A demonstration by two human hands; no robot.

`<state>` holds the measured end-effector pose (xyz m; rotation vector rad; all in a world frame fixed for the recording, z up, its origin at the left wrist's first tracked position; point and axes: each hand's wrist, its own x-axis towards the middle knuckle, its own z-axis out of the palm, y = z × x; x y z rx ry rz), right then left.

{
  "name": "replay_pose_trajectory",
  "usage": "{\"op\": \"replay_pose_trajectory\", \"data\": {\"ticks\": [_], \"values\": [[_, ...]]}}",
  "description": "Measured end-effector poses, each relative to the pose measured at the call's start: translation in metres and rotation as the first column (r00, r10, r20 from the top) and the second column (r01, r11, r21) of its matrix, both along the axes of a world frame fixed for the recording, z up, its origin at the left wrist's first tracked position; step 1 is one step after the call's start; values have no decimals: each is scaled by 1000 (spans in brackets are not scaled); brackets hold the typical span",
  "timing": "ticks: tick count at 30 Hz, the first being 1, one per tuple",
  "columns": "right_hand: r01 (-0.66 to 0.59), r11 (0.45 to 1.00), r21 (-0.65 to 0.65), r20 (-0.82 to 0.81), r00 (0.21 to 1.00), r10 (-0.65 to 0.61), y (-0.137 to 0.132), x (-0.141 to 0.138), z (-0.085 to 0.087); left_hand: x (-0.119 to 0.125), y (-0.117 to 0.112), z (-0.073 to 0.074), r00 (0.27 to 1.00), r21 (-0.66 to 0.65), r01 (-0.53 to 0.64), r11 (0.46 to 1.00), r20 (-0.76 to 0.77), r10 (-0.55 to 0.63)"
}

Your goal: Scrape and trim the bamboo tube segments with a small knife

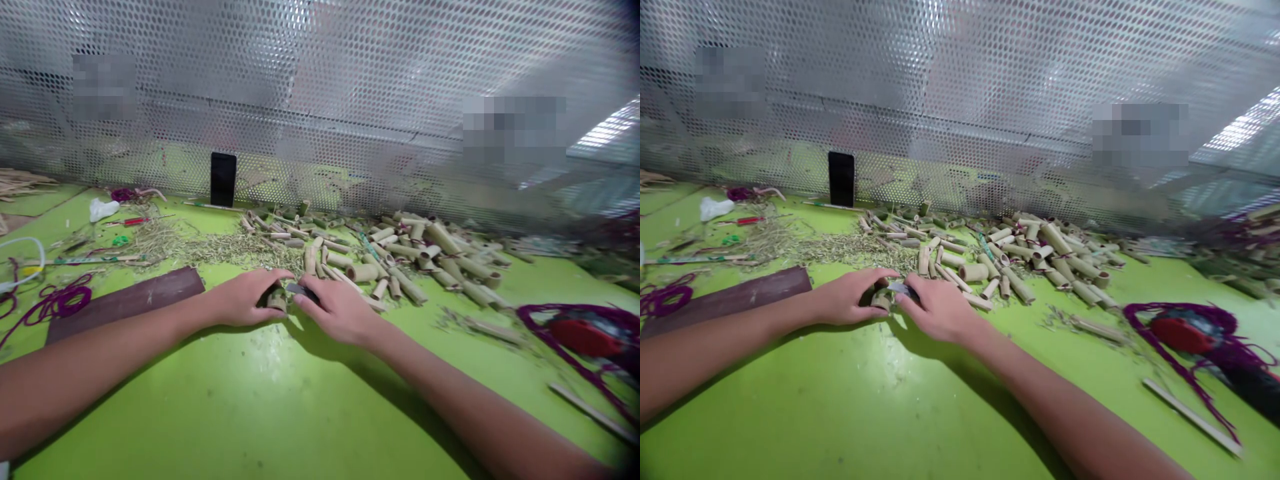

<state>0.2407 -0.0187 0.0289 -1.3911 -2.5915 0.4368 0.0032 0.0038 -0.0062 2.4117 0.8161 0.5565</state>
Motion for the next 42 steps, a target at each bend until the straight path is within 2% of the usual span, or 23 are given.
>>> {"op": "replay_pose_trajectory", "data": {"ticks": [5,11,17,28,37,42], "values": [[-36,999,15,71,997,35,-9,-6,4,-1,1,-2,1000,15,9,1000,20,-10],[-34,999,6,147,989,33,-10,-14,-1,-1,-1,1,999,17,-32,999,-30,32],[-4,1000,-16,191,982,7,-11,-16,-4,-1,2,-3,1000,64,7,998,-2,-7],[-75,993,-87,72,994,82,-9,-9,-1,-3,4,-5,997,132,74,989,9,-76],[-173,972,-160,-46,985,167,-2,0,0,-3,6,-6,991,117,127,985,25,-130],[-164,973,-161,-51,986,157,-2,2,-3,-3,5,-5,992,98,113,989,44,-118]]}}
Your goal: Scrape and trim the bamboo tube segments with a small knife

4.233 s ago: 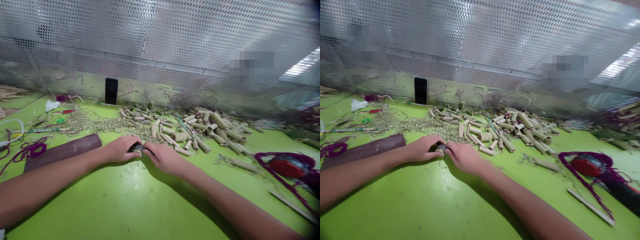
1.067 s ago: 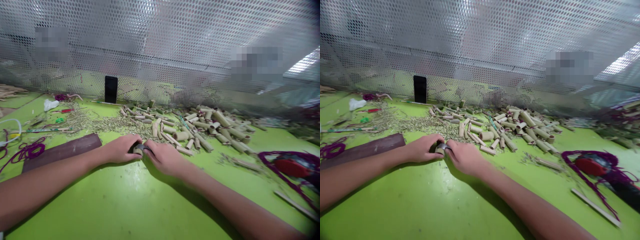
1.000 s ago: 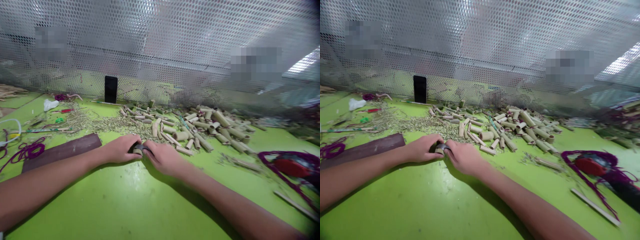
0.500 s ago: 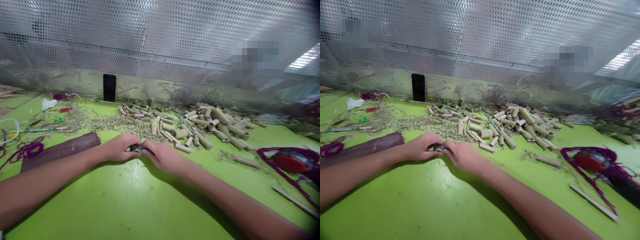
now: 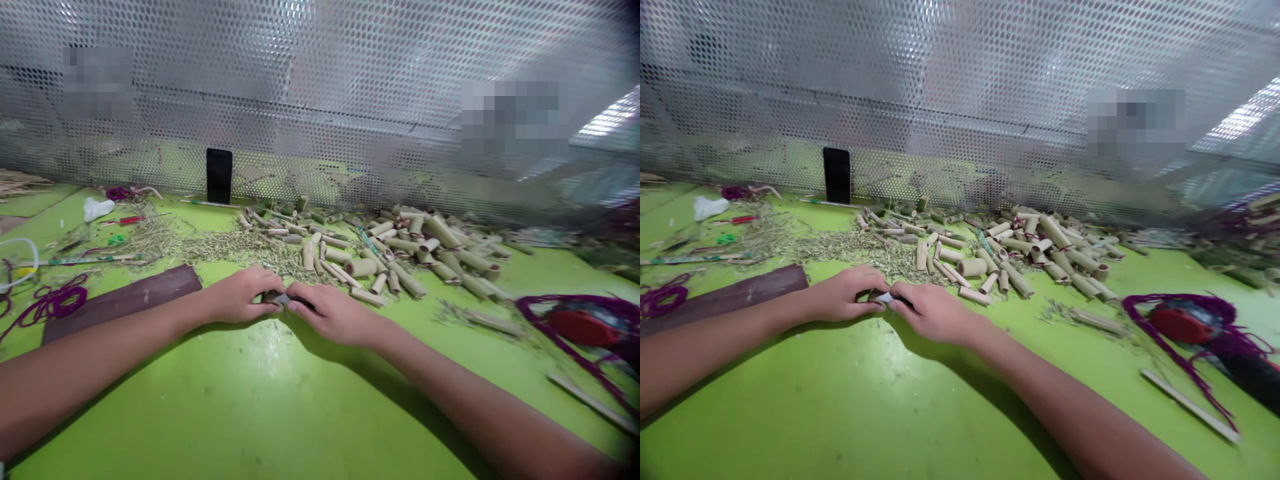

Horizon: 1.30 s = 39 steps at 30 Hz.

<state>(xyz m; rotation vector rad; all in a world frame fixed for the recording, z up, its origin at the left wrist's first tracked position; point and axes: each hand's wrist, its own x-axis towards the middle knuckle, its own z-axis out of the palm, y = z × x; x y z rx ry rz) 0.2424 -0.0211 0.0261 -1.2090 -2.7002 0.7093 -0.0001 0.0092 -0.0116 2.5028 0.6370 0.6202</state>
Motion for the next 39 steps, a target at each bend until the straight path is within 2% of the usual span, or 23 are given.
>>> {"op": "replay_pose_trajectory", "data": {"ticks": [7,12,20,31,36,39], "values": [[59,997,50,14,998,-60,-2,-4,1,1,-3,2,996,-49,-89,995,-17,88],[161,985,70,-70,985,-156,-6,-9,5,2,-4,3,994,-94,-108,990,-9,107],[163,985,51,-102,982,-157,-11,-18,1,2,-3,3,997,-79,-82,993,2,83],[160,985,-62,-216,961,-170,-10,-19,-1,4,-4,3,997,-62,-75,995,8,75],[149,987,-52,-251,955,-157,-10,-18,0,3,-5,5,996,-55,-94,994,-17,93],[212,977,-13,-277,938,-207,-4,-13,2,2,-6,5,993,-62,-118,991,-30,117]]}}
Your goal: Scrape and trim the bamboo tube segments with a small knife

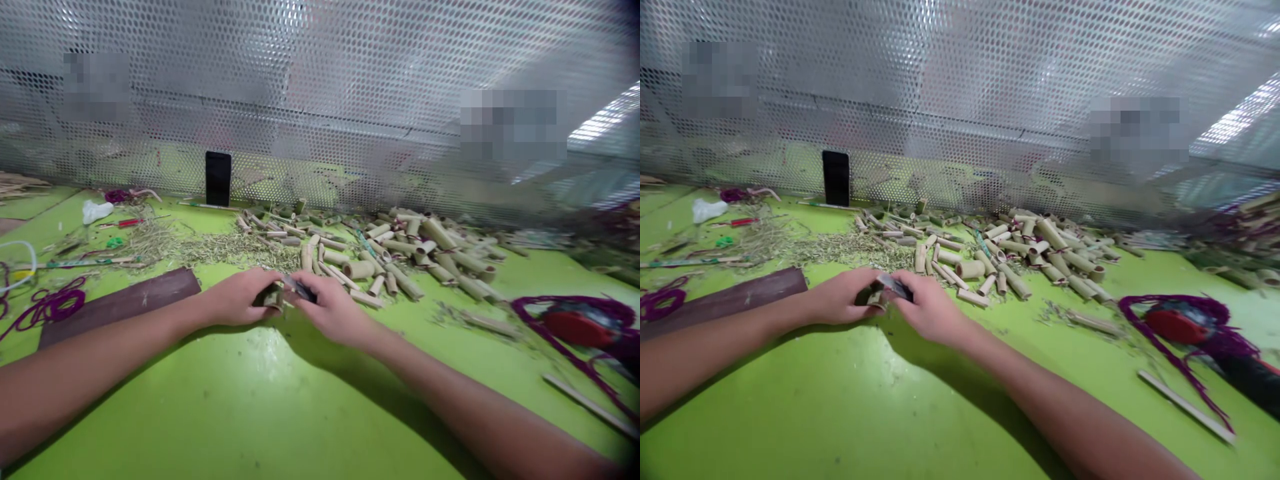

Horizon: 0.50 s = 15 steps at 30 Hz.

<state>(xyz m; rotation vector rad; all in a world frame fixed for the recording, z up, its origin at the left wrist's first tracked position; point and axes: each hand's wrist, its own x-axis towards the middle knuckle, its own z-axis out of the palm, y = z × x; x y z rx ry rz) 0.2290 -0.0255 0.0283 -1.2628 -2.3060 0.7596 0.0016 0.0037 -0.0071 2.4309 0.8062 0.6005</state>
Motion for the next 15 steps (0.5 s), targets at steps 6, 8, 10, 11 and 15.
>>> {"op": "replay_pose_trajectory", "data": {"ticks": [6,8,10,11,15], "values": [[32,994,103,233,971,-56,8,9,0,0,-1,2,999,-31,-17,999,48,19],[-18,992,121,293,956,-19,5,7,0,0,-1,3,998,-37,-3,999,67,6],[-62,988,144,324,946,12,1,5,0,-1,-1,3,997,-48,10,999,72,-7],[-77,985,155,341,940,20,0,3,-1,-1,0,3,997,-55,12,998,71,-8],[-105,976,190,447,894,9,-4,-2,-2,-1,0,2,998,-80,-16,997,58,21]]}}
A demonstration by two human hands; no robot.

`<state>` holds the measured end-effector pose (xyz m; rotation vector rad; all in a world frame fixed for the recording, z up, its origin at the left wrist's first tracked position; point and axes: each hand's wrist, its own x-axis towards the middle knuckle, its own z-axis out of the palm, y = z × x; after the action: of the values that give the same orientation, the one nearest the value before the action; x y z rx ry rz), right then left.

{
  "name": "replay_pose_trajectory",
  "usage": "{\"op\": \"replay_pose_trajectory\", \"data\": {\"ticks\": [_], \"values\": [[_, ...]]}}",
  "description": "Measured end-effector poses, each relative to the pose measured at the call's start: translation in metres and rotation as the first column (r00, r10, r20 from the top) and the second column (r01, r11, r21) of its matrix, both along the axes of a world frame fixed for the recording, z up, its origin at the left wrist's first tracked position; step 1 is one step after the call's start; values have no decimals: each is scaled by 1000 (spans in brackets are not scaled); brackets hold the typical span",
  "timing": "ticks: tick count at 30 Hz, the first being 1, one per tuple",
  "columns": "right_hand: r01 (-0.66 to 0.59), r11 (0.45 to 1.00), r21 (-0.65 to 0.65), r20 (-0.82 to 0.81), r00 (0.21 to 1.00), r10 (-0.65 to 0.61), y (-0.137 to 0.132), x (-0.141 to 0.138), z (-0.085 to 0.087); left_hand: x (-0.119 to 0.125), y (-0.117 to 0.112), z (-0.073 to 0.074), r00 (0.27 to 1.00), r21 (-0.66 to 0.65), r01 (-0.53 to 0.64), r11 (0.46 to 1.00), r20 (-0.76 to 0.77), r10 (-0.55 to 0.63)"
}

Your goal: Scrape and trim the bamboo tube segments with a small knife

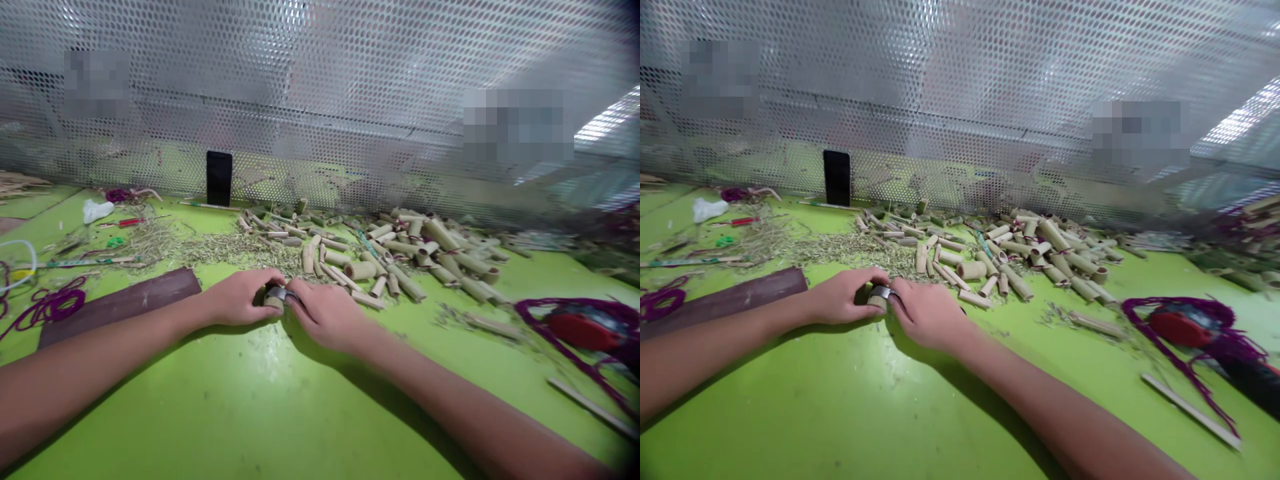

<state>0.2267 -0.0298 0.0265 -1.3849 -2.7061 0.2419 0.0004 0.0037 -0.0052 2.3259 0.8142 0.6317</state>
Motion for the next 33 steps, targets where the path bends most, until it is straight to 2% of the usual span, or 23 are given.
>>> {"op": "replay_pose_trajectory", "data": {"ticks": [3,7,13,19,22,27,33], "values": [[19,1000,10,79,997,-20,-1,-4,0,0,0,-1,999,29,-15,999,-45,17],[53,998,-47,132,990,-46,-2,-7,5,-1,1,-4,994,92,13,996,-106,-4],[35,987,-156,86,996,-22,-1,-6,10,-1,3,-7,995,151,71,986,-76,-60],[-21,987,-162,37,999,27,-1,2,9,-1,4,-8,990,184,137,973,-45,-131],[-37,987,-159,10,999,39,0,5,6,-1,3,-6,994,149,101,984,-50,-95],[35,995,-98,36,999,-31,1,3,1,0,0,0,997,69,32,997,-68,-27],[46,995,-87,44,998,-43,0,-4,2,0,0,-1,993,84,8,996,-117,2]]}}
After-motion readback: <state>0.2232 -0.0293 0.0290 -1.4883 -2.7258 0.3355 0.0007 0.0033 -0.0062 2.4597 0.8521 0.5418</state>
